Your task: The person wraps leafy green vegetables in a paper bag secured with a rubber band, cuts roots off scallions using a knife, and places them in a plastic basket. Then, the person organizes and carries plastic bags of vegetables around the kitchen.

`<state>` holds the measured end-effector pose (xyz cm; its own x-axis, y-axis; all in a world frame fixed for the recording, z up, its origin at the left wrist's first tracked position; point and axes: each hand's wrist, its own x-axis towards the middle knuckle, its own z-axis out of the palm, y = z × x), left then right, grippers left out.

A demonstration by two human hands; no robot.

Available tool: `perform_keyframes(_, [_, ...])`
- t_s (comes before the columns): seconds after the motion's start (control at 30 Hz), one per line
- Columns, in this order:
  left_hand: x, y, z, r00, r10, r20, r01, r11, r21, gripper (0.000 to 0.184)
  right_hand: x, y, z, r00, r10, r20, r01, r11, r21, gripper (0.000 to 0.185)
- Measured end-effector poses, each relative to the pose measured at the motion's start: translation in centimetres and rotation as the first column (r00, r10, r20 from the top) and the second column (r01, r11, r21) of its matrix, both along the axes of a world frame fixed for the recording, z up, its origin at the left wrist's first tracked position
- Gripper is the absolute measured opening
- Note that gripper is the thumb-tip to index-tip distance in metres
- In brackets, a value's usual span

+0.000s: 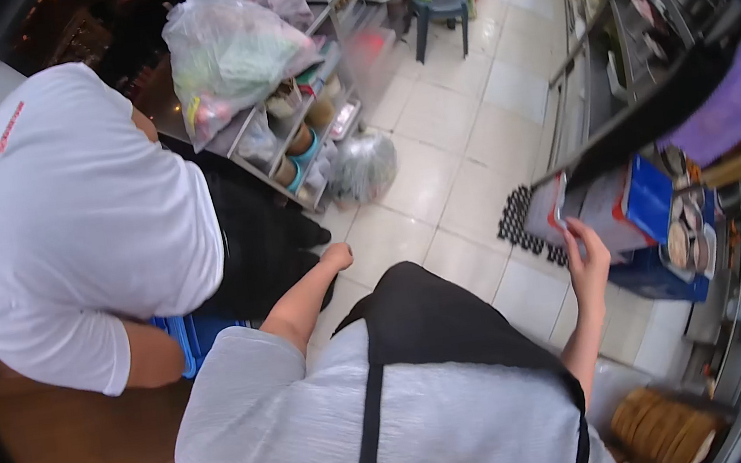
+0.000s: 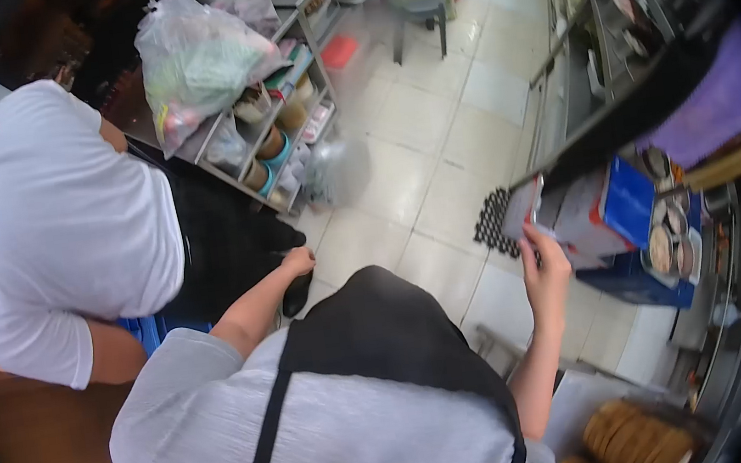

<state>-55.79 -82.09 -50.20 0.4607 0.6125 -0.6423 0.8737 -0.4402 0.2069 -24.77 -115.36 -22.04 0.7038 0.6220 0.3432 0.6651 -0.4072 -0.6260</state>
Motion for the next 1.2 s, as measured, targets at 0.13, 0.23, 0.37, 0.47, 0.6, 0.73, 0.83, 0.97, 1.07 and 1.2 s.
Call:
perform_keyframes(0.13, [10.4,6.9,3.3,0.972,-0.041,0.231,0.029,0.998,0.053,0.022,6.0,0.6,-2.2,0.993,-0.111,-0.039,0.108,0.992,-0.062,0.019])
perform_keyframes(0.23, [18.4,12.1,6.3,0.892,-0.036,0.450,0.000,0.997,0.079,0.022,11.9,1.0,-3.9,0.984,-0.180,0.007,0.180,0.978,-0.104,0.018])
perform_keyframes(0.37, [25.6,17.5,9.9,0.801,0.007,0.598,-0.109,0.985,0.134,0.021,20.8,5.7,-3.3,0.978,-0.211,0.011,0.210,0.966,-0.149,0.018])
perform_keyframes(0.47, [27.3,21.5,11.0,0.762,0.029,0.647,-0.190,0.965,0.181,0.022,26.7,12.6,-1.2,0.989,-0.141,-0.034,0.137,0.986,-0.098,0.017])
perform_keyframes(0.6, [27.4,26.5,14.3,0.679,0.210,0.704,-0.410,0.903,0.126,0.026,32.4,25.1,-0.5,0.987,0.144,0.067,-0.136,0.985,-0.110,0.018])
perform_keyframes(0.73, [26.9,30.8,17.1,0.549,0.345,0.761,-0.605,0.793,0.077,0.021,32.4,37.7,-0.2,0.882,0.468,0.059,-0.466,0.884,-0.041,0.018])
perform_keyframes(0.83, [27.9,33.9,20.7,0.405,0.411,0.817,-0.707,0.707,-0.005,0.022,31.7,45.1,-0.7,0.731,0.679,0.059,-0.680,0.733,-0.020,0.016])
perform_keyframes(0.97, [28.6,42.3,21.4,0.276,0.268,0.923,-0.799,0.597,0.066,0.026,32.1,51.8,-1.4,0.620,0.777,0.106,-0.776,0.628,-0.059,0.017])
perform_keyframes(1.07, [29.3,49.8,22.5,0.314,0.204,0.927,-0.876,0.439,0.200,0.030,34.6,55.1,-2.4,0.625,0.781,-0.016,-0.778,0.620,-0.104,0.016])
perform_keyframes(1.2, [30.1,57.8,25.6,0.415,0.254,0.873,-0.893,0.299,0.338,0.037,38.7,58.9,-3.9,0.689,0.719,-0.090,-0.723,0.675,-0.147,0.017])
